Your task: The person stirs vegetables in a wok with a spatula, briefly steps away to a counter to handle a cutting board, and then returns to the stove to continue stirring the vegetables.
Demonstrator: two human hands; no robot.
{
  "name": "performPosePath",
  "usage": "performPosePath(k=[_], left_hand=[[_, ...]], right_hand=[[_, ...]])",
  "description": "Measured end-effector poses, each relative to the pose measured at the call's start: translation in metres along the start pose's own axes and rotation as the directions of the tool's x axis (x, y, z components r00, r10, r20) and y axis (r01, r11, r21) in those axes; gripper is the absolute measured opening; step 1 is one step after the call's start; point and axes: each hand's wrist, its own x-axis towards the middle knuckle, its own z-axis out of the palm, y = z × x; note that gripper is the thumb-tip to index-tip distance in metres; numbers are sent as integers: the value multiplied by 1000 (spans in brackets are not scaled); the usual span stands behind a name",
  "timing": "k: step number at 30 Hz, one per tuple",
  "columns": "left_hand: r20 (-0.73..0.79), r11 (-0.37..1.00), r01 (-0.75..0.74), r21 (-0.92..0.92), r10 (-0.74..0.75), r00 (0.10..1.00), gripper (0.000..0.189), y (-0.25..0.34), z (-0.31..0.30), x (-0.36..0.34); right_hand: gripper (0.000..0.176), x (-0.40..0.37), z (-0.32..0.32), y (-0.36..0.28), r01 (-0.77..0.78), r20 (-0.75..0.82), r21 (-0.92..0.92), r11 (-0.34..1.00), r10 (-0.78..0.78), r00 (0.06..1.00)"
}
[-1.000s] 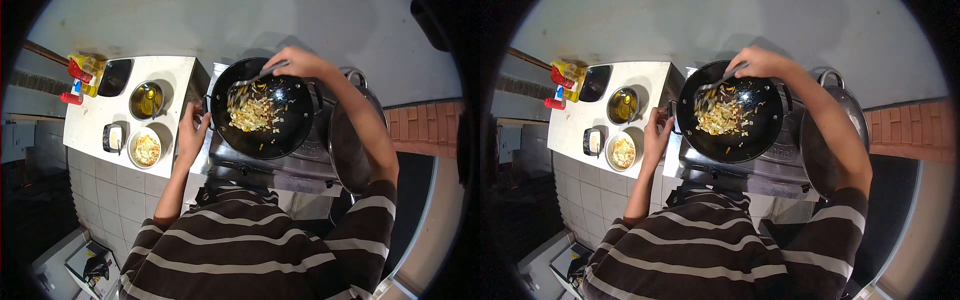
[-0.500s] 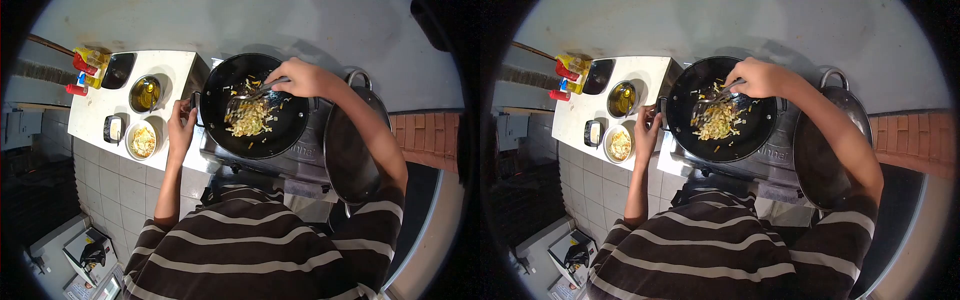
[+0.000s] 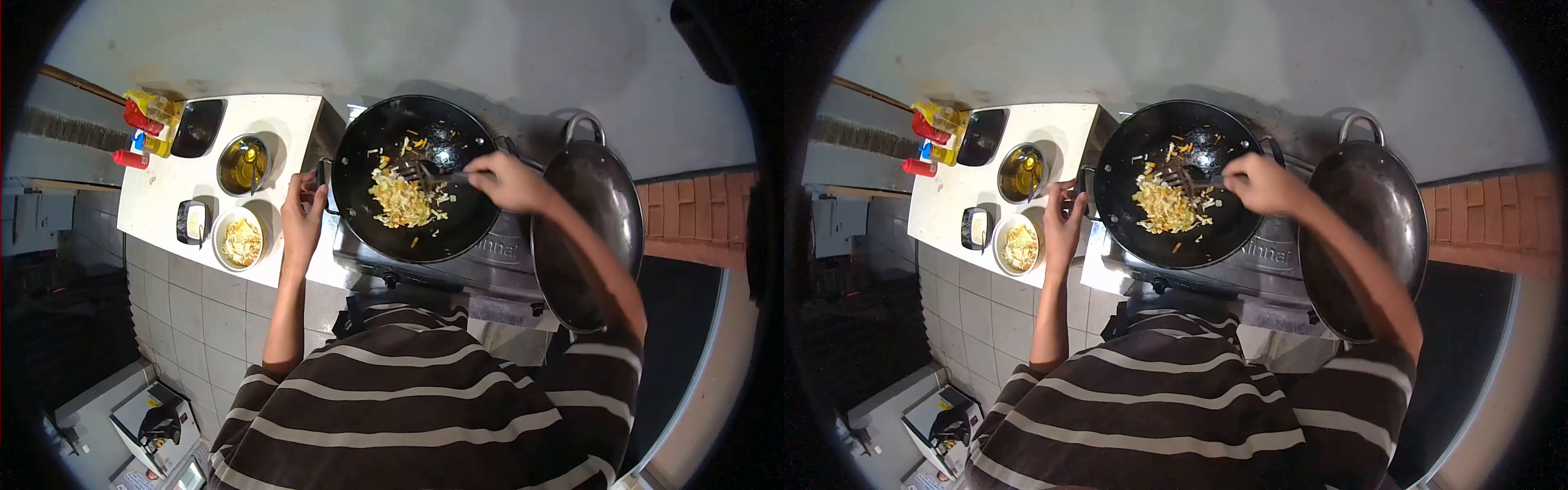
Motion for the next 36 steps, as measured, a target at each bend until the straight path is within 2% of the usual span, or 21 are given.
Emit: performPosePath(k=[2, 4, 5, 6, 7, 8, 10, 11, 14, 15, 18, 22, 24, 26, 28, 30, 33, 36], left_hand=[[39, 1000, -14, -2, 14, 999, 24, 3, -3, 1], [65, 1000, -17, -17, 18, 998, 24, 3, -4, 3], [82, 999, 13, -38, -10, 997, 24, 3, -4, 4], [97, 997, 40, -59, -34, 995, 24, 2, -4, 6], [107, 998, 26, -65, -19, 994, 24, 0, -5, 8], [115, 997, 19, -75, -10, 993, 24, -1, -5, 8], [128, 999, 1, -48, 6, 992, 23, -1, -8, 8], [135, 999, 0, -50, 7, 991, 23, -3, -9, 10], [128, 997, -77, -17, 79, 989, 26, -13, -7, 9], [122, 994, -110, -5, 109, 986, 27, -12, -7, 8], [155, 990, -144, -5, 143, 977, 27, -19, -10, 13], [185, 991, -95, -94, 112, 976, 30, -19, -12, 15], [199, 989, -101, -109, 121, 973, 30, -18, -14, 16], [197, 990, -116, -80, 129, 972, 30, -17, -15, 17], [181, 979, -163, -119, 182, 967, 30, -21, -14, 16], [197, 982, -132, -132, 156, 968, 30, -21, -14, 14], [201, 979, -152, -139, 178, 963, 31, -21, -14, 18], [240, 984, -150, -93, 169, 956, 31, -24, -20, 18]], right_hand=[[27, -37, 0, -57, -112, -76, 16, 994, 113, 991], [36, -63, 0, -94, -104, -72, -178, 978, 93, 993], [36, -72, -4, -109, -119, -79, -186, 975, 106, 991], [44, -79, -9, -122, -140, -74, -258, 956, 124, 989], [53, -85, -11, -132, -158, -71, -327, 932, 143, 987], [53, -93, -9, -142, -168, -80, -335, 927, 150, 985], [59, -108, 0, -160, -255, -50, -430, 866, 258, 965], [65, -118, 15, -158, -215, -60, -461, 861, 212, 975], [66, -119, 66, -149, -248, -84, -491, 835, 238, 968], [67, -113, 79, -140, -262, -136, -484, 835, 224, 965], [66, -99, 73, -145, -377, -232, -460, 804, 301, 925], [68, -117, 39, -199, -449, -343, -474, 757, 312, 886], [68, -125, 39, -216, -447, -346, -479, 755, 306, 887], [68, -130, 49, -228, -454, -263, -526, 719, 371, 891], [68, -125, 75, -221, -444, -229, -514, 734, 382, 895], [68, -111, 106, -200, -429, -229, -525, 735, 363, 903], [68, -87, 100, -173, -442, -306, -500, 745, 325, 895], [70, -89, 72, -208, -462, -344, -489, 740, 323, 882]])
